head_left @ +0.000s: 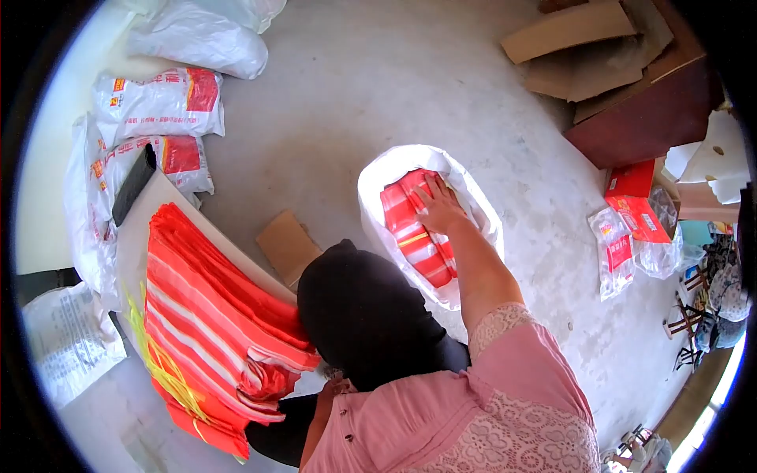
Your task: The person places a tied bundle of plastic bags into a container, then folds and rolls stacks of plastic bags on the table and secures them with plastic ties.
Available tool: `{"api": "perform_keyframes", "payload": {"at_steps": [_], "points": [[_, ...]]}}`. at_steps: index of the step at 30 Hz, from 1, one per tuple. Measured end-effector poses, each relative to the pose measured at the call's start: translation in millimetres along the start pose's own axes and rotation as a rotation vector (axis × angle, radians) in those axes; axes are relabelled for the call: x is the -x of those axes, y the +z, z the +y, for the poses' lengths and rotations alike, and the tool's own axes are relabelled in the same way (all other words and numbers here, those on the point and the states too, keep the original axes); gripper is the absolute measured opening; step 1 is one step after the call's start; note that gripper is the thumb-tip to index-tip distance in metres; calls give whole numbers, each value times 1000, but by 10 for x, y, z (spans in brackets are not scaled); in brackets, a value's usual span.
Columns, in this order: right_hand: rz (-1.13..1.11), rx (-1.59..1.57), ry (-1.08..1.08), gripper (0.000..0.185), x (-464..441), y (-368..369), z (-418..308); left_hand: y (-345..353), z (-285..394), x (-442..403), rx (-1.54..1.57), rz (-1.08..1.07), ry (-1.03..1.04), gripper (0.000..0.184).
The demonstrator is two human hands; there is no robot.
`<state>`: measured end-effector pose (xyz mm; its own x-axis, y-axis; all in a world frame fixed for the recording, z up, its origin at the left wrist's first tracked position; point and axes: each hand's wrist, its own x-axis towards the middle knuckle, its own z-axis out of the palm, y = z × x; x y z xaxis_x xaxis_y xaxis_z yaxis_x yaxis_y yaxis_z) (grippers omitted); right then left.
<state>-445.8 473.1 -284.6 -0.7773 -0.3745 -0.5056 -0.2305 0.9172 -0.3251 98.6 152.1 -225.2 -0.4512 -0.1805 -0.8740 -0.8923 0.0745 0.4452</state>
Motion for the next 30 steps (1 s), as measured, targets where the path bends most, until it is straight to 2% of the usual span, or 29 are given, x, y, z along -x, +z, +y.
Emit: {"api": "perform_keyframes", "payload": {"at_steps": [8,13,15,16,19,20,22,23,24,25,26,29,30], "points": [[157,90,-101,65,407,-27,-104,-14,-6,-43,73,-42,43,34],[312,207,-169,53,1067,711,309,19,-99,-83,238,-81,72,33],[310,146,-142,49,1392,905,400,2,-115,-138,293,-129,87,33],[309,114,-127,47,1484,944,413,-22,-27,-164,256,-198,111,33],[237,89,-50,46,1584,1005,412,40,343,89,-280,36,164,32],[245,107,-22,43,1565,1019,388,38,369,105,-338,58,203,32],[161,46,84,48,1619,740,193,47,351,140,-447,100,278,33],[118,17,135,51,1654,634,127,55,351,121,-386,113,264,33],[185,-21,160,56,1655,667,130,56,352,80,-325,129,249,33],[168,-15,167,59,1638,691,127,37,297,33,-261,147,235,34],[151,-8,174,61,1616,720,135,-41,-30,-166,-217,113,345,35],[140,27,154,68,1573,828,210,62,213,11,-269,174,229,37],[141,38,139,71,1577,851,222,62,101,-20,-302,228,300,40]]}}
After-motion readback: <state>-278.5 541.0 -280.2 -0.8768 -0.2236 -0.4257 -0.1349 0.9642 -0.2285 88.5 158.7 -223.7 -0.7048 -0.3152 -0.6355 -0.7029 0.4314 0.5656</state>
